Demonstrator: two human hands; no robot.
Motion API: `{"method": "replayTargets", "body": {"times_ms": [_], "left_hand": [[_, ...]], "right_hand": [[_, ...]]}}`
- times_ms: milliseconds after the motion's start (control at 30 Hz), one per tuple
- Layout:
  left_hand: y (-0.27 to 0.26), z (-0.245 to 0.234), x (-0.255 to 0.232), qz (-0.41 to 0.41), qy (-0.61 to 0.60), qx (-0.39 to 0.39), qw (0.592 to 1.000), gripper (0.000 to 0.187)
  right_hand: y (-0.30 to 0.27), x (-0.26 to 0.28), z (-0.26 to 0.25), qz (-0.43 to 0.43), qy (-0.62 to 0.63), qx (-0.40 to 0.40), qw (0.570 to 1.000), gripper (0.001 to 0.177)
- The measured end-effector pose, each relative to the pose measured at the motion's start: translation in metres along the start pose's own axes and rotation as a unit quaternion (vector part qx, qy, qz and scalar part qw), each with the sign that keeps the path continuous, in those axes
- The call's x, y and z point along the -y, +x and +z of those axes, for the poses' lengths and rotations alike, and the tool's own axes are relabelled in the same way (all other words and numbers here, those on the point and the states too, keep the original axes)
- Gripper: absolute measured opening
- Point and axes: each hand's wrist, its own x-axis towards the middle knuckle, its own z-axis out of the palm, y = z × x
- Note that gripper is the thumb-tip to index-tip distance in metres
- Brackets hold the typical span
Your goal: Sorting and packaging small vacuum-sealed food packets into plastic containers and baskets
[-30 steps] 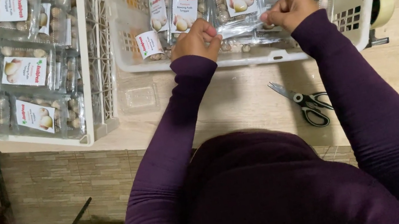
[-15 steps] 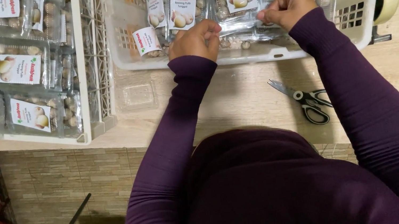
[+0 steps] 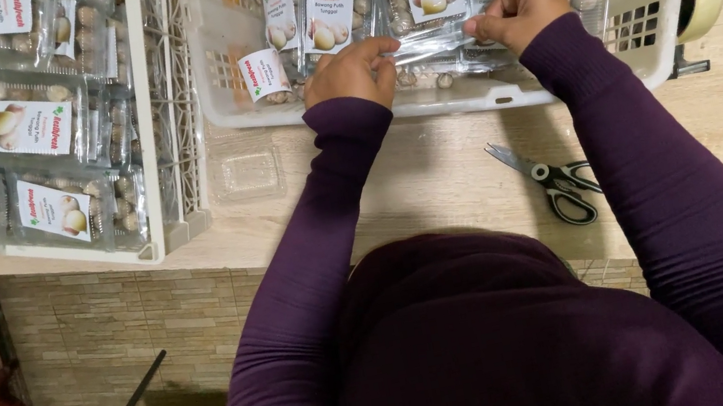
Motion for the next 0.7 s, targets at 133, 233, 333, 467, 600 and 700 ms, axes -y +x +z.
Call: {"method": "replayTargets", "body": {"times_ms": [133,233,333,467,600,700], "left_hand": [[0.0,-0.001,-0.003,-0.017,0.005,0.007,1.0,0.028],[-0.001,-0.011,-0.009,-0.021,0.008,0.017,1.0,0.026],[-0.001,-0.016,-0.012,-0.029,0.009,0.031,0.999,0.031],[0.007,-0.01,-0.007,-0.054,0.003,0.044,0.998,0.033],[0.01,-0.033,-0.027,-0.102,0.011,0.103,0.989,0.067],[0.018,-0.041,-0.031,-0.13,0.004,0.168,0.977,0.055]], "right_hand": [[0.003,-0.004,0.001,0.003,-0.003,-0.004,1.0,0.034],[0.002,0.002,0.002,0.03,-0.011,-0.011,0.999,0.028],[0.001,0.004,0.003,0.057,-0.002,-0.014,0.998,0.019],[-0.001,0.006,0.004,0.06,0.016,-0.004,0.998,0.016],[0.002,0.004,0.006,0.092,0.002,-0.022,0.995,0.027],[0.006,-0.002,0.007,0.073,0.029,-0.014,0.997,0.031]]}}
